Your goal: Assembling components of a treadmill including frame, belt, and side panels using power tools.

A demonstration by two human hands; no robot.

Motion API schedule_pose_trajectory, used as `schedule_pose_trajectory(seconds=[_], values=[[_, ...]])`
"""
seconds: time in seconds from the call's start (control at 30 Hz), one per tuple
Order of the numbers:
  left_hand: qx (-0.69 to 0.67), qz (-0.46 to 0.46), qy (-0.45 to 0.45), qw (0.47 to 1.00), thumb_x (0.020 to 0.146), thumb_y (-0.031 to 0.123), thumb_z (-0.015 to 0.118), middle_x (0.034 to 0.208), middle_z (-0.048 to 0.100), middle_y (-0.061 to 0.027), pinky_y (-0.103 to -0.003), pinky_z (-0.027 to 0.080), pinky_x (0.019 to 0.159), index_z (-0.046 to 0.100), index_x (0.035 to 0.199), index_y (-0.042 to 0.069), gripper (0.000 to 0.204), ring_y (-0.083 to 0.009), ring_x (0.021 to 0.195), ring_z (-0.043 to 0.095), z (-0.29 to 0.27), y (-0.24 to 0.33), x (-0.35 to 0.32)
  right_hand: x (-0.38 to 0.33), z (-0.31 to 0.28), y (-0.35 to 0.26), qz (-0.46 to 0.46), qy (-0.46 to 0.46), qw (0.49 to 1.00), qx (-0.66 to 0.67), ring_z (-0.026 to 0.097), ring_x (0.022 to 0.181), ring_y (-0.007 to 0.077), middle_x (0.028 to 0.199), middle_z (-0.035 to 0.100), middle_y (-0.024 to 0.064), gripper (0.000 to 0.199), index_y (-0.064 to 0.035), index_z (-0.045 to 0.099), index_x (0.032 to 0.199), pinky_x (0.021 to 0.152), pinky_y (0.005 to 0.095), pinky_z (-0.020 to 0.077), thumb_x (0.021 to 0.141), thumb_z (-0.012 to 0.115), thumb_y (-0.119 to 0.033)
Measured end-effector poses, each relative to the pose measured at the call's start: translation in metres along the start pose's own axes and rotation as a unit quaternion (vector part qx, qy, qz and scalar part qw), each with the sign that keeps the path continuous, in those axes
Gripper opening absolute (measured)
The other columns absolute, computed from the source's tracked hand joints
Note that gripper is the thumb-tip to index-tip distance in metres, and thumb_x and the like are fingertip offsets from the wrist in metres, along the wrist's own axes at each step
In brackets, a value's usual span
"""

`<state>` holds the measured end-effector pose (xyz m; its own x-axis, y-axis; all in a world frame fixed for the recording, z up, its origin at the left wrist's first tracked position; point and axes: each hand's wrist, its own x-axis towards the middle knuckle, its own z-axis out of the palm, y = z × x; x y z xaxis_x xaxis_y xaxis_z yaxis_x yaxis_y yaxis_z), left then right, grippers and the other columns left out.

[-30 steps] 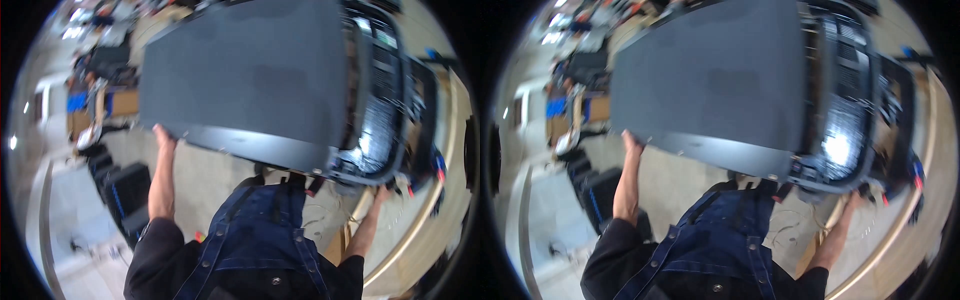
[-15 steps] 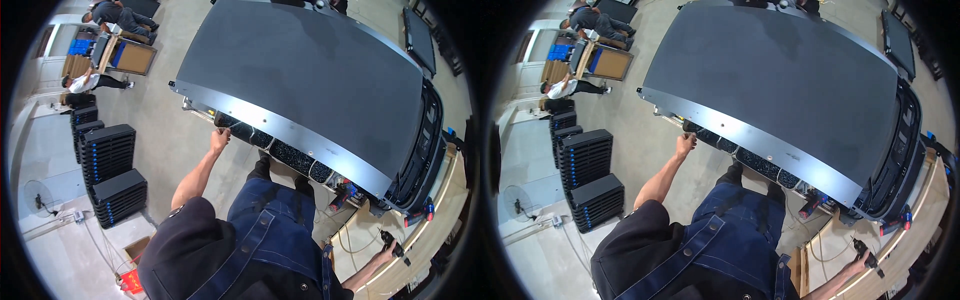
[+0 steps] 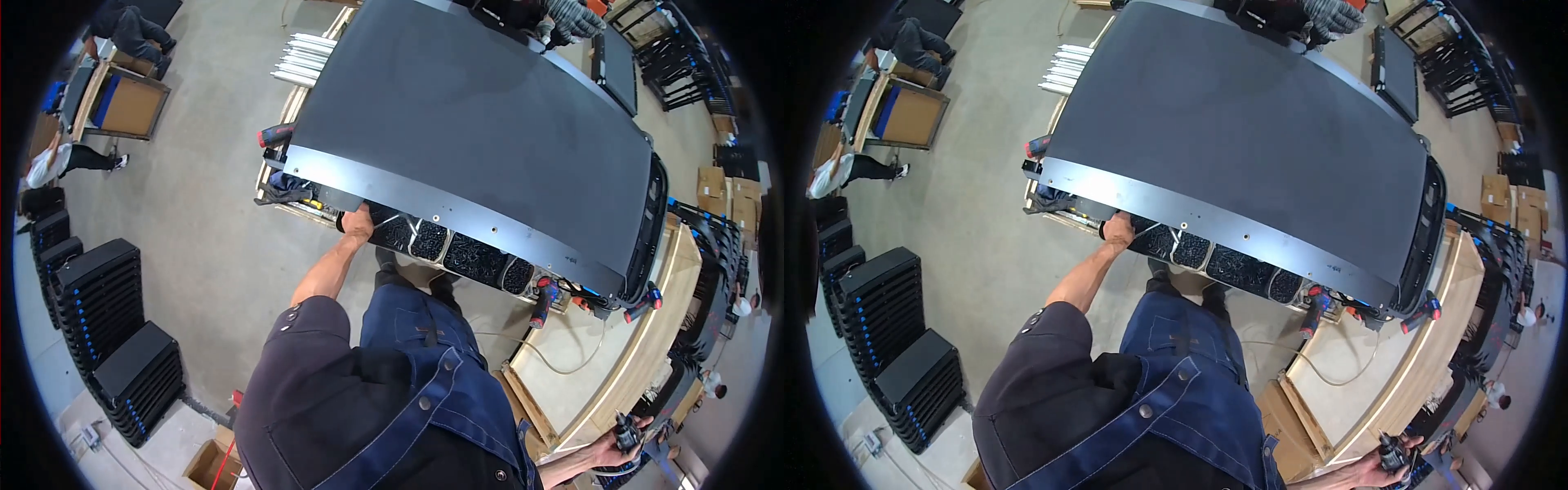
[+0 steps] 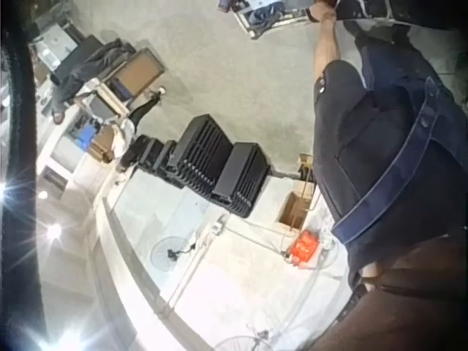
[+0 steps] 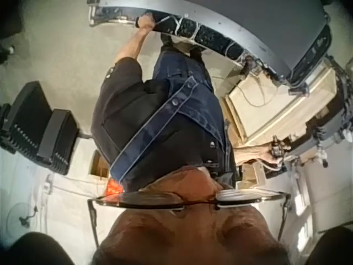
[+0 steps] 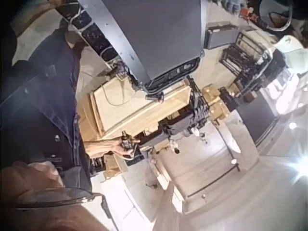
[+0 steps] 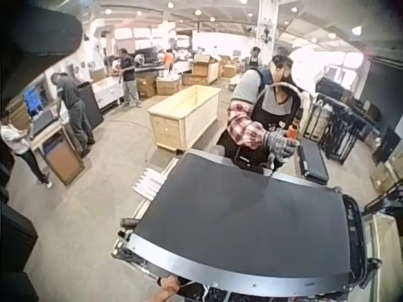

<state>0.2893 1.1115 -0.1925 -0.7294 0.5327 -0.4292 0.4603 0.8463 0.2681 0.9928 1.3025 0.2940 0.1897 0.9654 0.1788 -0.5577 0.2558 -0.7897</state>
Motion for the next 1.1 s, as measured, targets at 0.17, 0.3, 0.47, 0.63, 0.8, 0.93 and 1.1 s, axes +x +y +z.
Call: schedule_pose_trajectory(seconds=[0.17, 0.3, 0.47, 0.63, 0.8, 0.93, 1.1], values=[[-0.028, 0.062, 0.007, 0.998, 0.078, 0.014, 0.066, 0.099, 0.069, -0.0256, -0.055, 0.053, 0.085, 0.068, 0.103, 0.006, 0.026, -0.0467, 0.098, 0.066, -0.003, -0.034, 0.004, -0.034, 0.105, 0.066, 0.061, -0.053, 0.989, -0.123, 0.06, 0.107, 0.0265, 0.125, 0.058, 0.0154, 0.074, -0.0035, 0.032, 0.154, 0.102, 0.0455, 0.0472, 0.088, 0.067, -0.004], [-0.096, 0.117, 0.082, 0.985, 0.085, 0.014, 0.068, 0.083, 0.07, -0.0221, -0.051, 0.054, 0.07, 0.068, 0.094, 0.003, 0.013, -0.0403, 0.079, 0.069, -0.023, -0.015, -0.026, -0.049, 0.157, 0.134, 0.053, -0.082, 0.971, -0.219, 0.065, 0.102, 0.0258, 0.125, 0.062, 0.0173, 0.083, -0.0045, 0.029, 0.156, 0.104, 0.0457, 0.0473, 0.085, 0.072, -0.004], [-0.538, 0.05, -0.2, 0.817, 0.09, 0.026, 0.078, 0.086, 0.068, -0.0067, -0.032, 0.058, 0.073, 0.066, 0.103, 0.0, 0.032, -0.0159, 0.077, 0.067, -0.111, 0.09, -0.114, -0.056, 0.196, 0.23, 0.177, -0.138, 0.973, -0.061, 0.066, 0.099, 0.0242, 0.123, 0.062, 0.0154, 0.057, -0.0029, 0.051, 0.135, 0.106, 0.0473, 0.0481, 0.084, 0.075, -0.009], [-0.78, 0.028, -0.361, 0.51, 0.098, 0.022, 0.069, 0.091, 0.069, -0.0093, -0.033, 0.061, 0.075, 0.062, 0.111, 0.005, 0.022, -0.0232, 0.085, 0.072, -0.154, 0.171, -0.201, -0.071, 0.246, 0.27, 0.27, -0.158, 0.949, 0.04, 0.065, 0.101, 0.024, 0.125, 0.061, 0.0154, 0.05, -0.0045, 0.053, 0.13, 0.109, 0.0518, 0.0471, 0.084, 0.071, -0.01], [-0.83, 0.054, -0.39, 0.395, 0.097, 0.017, 0.068, 0.094, 0.072, -0.01, -0.032, 0.062, 0.077, 0.065, 0.116, 0.004, 0.023, -0.0235, 0.09, 0.072, -0.155, 0.204, -0.233, -0.066, 0.256, 0.272, 0.314, -0.16, 0.933, 0.069, 0.066, 0.102, 0.0221, 0.124, 0.062, 0.0135, 0.048, -0.0082, 0.053, 0.127, 0.107, 0.0501, 0.049, 0.082, 0.071, -0.009], [-0.852, 0.043, -0.378, 0.36, 0.097, 0.015, 0.068, 0.099, 0.072, -0.0112, -0.031, 0.062, 0.08, 0.065, 0.117, 0.002, 0.024, -0.0219, 0.09, 0.072, -0.143, 0.219, -0.242, -0.052, 0.232, 0.277, 0.326, -0.168, 0.927, 0.075, 0.064, 0.105, 0.0241, 0.129, 0.062, 0.0155, 0.046, -0.0072, 0.056, 0.127, 0.109, 0.0509, 0.0472, 0.084, 0.07, -0.009], [-0.865, 0.035, -0.36, 0.348, 0.095, 0.013, 0.07, 0.098, 0.072, -0.0117, -0.032, 0.062, 0.084, 0.065, 0.116, 0.001, 0.025, -0.0224, 0.091, 0.072, -0.136, 0.231, -0.25, -0.042, 0.217, 0.278, 0.354, -0.135, 0.92, 0.105, 0.065, 0.101, 0.0244, 0.126, 0.064, 0.015, 0.043, -0.0076, 0.057, 0.127, 0.109, 0.0514, 0.0472, 0.086, 0.069, -0.006]])
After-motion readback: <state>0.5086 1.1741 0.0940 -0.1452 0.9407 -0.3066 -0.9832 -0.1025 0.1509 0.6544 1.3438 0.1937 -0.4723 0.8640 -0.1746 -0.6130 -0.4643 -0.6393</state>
